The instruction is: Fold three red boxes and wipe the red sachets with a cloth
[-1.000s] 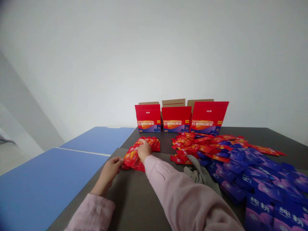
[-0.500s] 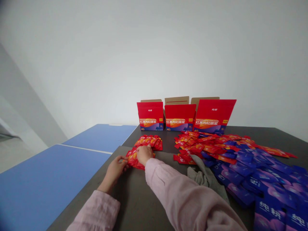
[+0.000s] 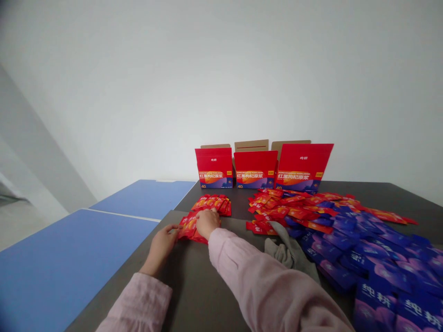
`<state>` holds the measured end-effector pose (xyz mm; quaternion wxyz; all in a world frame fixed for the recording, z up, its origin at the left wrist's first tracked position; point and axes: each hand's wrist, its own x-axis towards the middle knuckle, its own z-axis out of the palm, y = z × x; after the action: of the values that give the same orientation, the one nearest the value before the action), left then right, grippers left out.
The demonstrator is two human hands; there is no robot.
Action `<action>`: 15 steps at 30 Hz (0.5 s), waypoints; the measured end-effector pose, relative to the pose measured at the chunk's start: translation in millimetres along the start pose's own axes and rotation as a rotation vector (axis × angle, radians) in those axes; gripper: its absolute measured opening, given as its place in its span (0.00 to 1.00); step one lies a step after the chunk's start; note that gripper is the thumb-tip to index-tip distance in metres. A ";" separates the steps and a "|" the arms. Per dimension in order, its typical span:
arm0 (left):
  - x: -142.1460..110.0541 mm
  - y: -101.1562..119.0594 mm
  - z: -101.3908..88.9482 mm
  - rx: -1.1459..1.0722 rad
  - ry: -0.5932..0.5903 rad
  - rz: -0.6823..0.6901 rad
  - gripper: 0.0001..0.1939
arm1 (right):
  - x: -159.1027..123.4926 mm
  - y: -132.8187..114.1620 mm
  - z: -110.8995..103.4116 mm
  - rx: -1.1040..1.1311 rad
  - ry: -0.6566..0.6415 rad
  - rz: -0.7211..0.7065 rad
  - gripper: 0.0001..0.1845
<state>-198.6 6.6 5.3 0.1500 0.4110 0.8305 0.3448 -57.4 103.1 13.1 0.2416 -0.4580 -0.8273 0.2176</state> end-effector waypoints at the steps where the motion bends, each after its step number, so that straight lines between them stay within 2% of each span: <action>1: -3.2 4.3 -1.1 0.011 0.025 0.008 0.12 | -1.2 -0.3 -3.8 0.008 0.001 0.002 0.14; 4: -16.8 22.8 -1.6 0.018 0.052 0.078 0.13 | -7.1 -0.8 -19.5 0.040 0.003 0.018 0.15; 8: -42.8 56.6 8.1 0.004 -0.034 0.214 0.11 | -24.5 4.9 -48.1 0.093 -0.012 0.041 0.14; 11: -65.5 82.8 24.4 -0.029 -0.146 0.312 0.10 | -45.9 18.1 -73.2 0.120 -0.029 0.046 0.11; 15: -95.4 113.3 55.1 -0.067 -0.293 0.434 0.12 | -80.8 48.8 -108.1 0.142 -0.015 0.094 0.14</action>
<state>-44.7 4.4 41.4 0.2046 0.6200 0.6804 0.3328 76.7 72.1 53.8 0.2568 -0.4763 -0.7893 0.2902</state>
